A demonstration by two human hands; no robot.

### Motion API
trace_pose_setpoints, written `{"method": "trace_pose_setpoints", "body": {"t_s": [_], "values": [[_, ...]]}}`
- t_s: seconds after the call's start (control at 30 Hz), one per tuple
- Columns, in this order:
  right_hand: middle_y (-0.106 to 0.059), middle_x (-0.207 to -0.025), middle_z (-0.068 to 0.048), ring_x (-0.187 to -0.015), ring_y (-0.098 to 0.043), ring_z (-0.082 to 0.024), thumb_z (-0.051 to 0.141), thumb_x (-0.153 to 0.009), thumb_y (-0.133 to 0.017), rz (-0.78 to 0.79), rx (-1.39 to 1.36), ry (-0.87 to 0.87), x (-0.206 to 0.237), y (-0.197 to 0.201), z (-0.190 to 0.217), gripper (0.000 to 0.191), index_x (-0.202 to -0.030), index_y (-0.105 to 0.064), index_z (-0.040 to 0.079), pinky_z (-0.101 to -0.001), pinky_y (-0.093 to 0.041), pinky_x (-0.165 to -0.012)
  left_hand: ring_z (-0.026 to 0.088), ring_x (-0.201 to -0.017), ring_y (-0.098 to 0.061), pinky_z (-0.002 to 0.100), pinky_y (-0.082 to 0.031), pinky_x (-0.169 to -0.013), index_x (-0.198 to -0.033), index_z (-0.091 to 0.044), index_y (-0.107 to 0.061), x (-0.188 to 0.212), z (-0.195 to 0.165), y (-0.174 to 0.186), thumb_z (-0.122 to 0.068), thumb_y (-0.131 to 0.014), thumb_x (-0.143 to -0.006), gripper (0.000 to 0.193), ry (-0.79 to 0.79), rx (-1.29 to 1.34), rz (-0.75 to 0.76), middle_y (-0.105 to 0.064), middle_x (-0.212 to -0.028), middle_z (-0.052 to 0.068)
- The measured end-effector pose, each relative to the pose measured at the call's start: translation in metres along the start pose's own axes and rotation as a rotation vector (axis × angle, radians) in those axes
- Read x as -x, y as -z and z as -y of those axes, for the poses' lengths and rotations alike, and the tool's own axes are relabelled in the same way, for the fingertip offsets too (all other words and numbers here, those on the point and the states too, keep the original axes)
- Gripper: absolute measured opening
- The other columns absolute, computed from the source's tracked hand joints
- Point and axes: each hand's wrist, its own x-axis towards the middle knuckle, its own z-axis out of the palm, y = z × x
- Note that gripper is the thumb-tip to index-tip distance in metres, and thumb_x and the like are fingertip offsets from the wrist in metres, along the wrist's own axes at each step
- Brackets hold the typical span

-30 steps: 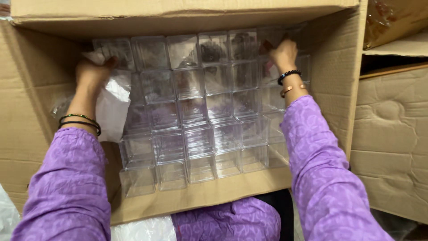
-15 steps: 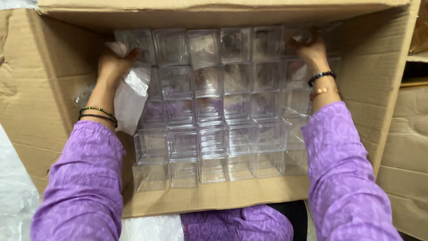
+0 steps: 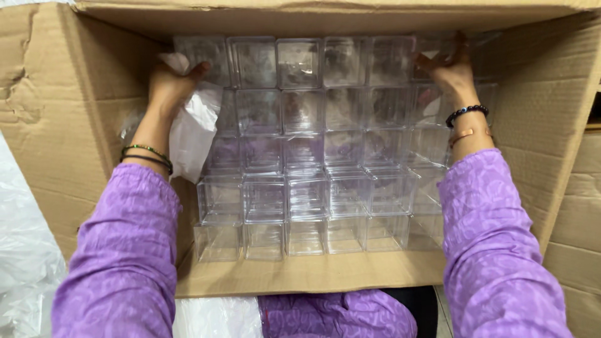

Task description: The person sits on the floor and wraps clear plastic boxes in thin plastic bags one at a time, then places the wrapped boxes into a large cardboard carton in front of them. They occasionally reposition the carton and reach for empty bags from a pile beside them.

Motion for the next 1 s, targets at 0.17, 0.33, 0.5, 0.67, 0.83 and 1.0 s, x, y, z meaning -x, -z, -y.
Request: {"method": "trace_pose_setpoints", "body": {"t_s": [0.17, 0.33, 0.5, 0.67, 0.83, 1.0], "values": [[-0.048, -0.146, -0.038, -0.133, -0.052, -0.045, 0.033, -0.092, -0.094, -0.101, 0.138, 0.399, 0.004, -0.01, -0.004, 0.111, -0.158, -0.018, -0.017, -0.0469, -0.05, -0.106, 0.029, -0.096, -0.071, 0.038, -0.056, -0.079, -0.111, 0.014, -0.063, -0.001, -0.003, -0.003, -0.062, -0.091, -0.078, 0.087, 0.195, -0.134, 0.018, -0.071, -0.105, 0.025], [-0.05, -0.153, -0.034, -0.145, -0.051, -0.043, 0.058, -0.083, -0.084, -0.057, 0.426, -0.18, 0.024, -0.003, 0.024, 0.122, -0.164, -0.022, -0.009, -0.0458, -0.046, -0.121, 0.031, -0.094, -0.073, 0.04, -0.056, -0.08, -0.11, 0.011, -0.066, 0.002, -0.013, 0.003, -0.063, -0.087, -0.078, 0.083, 0.308, -0.189, 0.069, -0.072, -0.103, 0.026], [-0.028, -0.159, -0.04, -0.142, -0.032, -0.056, 0.052, -0.087, -0.089, -0.305, 0.855, 0.13, 0.036, -0.058, 0.053, 0.12, -0.163, -0.019, -0.009, -0.0647, -0.032, -0.112, 0.025, -0.091, -0.074, 0.036, -0.057, -0.078, -0.106, 0.007, -0.07, 0.005, -0.017, 0.012, -0.053, -0.092, -0.071, 0.073, 0.347, 0.016, 0.035, -0.076, -0.103, 0.016], [-0.021, -0.159, -0.04, -0.143, -0.025, -0.056, 0.052, -0.092, -0.09, -0.384, 0.752, 0.075, 0.031, -0.053, 0.048, 0.116, -0.165, -0.016, 0.0, -0.0685, -0.026, -0.111, 0.017, -0.086, -0.071, 0.032, -0.057, -0.075, -0.105, 0.003, -0.069, 0.007, -0.029, 0.032, -0.043, -0.095, -0.074, 0.061, 0.308, 0.264, 0.069, -0.075, -0.099, 0.007], [-0.025, -0.157, -0.04, -0.144, -0.031, -0.054, 0.039, -0.089, -0.091, -0.444, 0.463, 0.024, 0.029, -0.023, 0.026, 0.117, -0.164, -0.012, -0.006, -0.0541, -0.032, -0.122, 0.011, -0.076, -0.06, 0.032, -0.051, -0.065, -0.102, 0.0, -0.069, 0.076, -0.05, 0.09, -0.038, -0.086, -0.088, 0.044, 0.157, 0.412, 0.24, -0.068, -0.089, 0.002], [-0.04, -0.158, -0.03, -0.147, -0.04, -0.043, 0.036, -0.081, -0.094, -0.397, 0.337, 0.104, 0.02, -0.021, 0.012, 0.114, -0.158, -0.02, -0.004, -0.044, -0.035, -0.126, 0.012, -0.077, -0.066, 0.032, -0.056, -0.065, -0.102, -0.003, -0.072, 0.209, -0.059, 0.101, -0.04, -0.088, -0.071, 0.051, 0.321, 0.315, 0.526, -0.074, -0.088, 0.004]]}}
